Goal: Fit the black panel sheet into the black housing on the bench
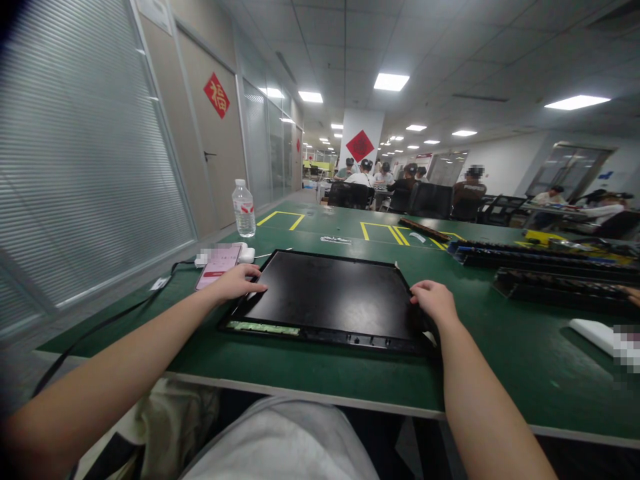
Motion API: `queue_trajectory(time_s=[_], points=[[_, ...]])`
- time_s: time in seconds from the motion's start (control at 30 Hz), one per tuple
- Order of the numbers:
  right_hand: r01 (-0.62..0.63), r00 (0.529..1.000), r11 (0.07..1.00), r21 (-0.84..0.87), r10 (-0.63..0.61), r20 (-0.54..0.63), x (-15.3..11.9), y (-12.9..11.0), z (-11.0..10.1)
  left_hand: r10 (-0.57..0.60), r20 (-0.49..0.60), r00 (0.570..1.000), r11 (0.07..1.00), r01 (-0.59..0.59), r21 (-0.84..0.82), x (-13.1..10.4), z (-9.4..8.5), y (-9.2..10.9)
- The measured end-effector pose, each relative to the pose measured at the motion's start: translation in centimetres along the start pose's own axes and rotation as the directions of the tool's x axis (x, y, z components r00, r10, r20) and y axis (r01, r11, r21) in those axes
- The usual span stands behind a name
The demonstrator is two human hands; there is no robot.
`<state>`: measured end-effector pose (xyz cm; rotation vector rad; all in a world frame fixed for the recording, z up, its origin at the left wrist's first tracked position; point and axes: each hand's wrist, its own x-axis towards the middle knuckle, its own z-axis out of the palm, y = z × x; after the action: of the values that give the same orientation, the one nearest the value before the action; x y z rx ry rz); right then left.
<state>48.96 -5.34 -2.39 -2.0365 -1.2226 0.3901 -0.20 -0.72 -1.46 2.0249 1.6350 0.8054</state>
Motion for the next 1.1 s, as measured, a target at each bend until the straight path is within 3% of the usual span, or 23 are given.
queue_trajectory(time_s=[0.3, 0.57, 0.8, 1.1], points=[[0.003, 1.0, 0.999, -0.053, -0.003, -0.008, -0.2, -0.2, 0.0, 0.035, 0.049, 0.998, 0.994, -0.04, 0.104, 0.1, 0.2, -0.1], [0.001, 1.0, 0.999, -0.054, -0.001, -0.009, -0.4, -0.4, -0.1, 0.214, 0.09, 0.973, 0.949, -0.229, 0.218, -0.6, -0.1, 0.1], [0.012, 1.0, 0.999, -0.046, -0.012, -0.012, -0.4, -0.4, -0.1, 0.329, 0.347, 0.878, 0.906, -0.397, 0.145, -1.4, -1.3, 0.9], [0.008, 1.0, 0.999, -0.052, -0.009, -0.004, -0.6, -0.6, -0.1, 0.42, 0.443, 0.792, 0.867, -0.495, 0.062, -1.7, -2.2, 1.2]])
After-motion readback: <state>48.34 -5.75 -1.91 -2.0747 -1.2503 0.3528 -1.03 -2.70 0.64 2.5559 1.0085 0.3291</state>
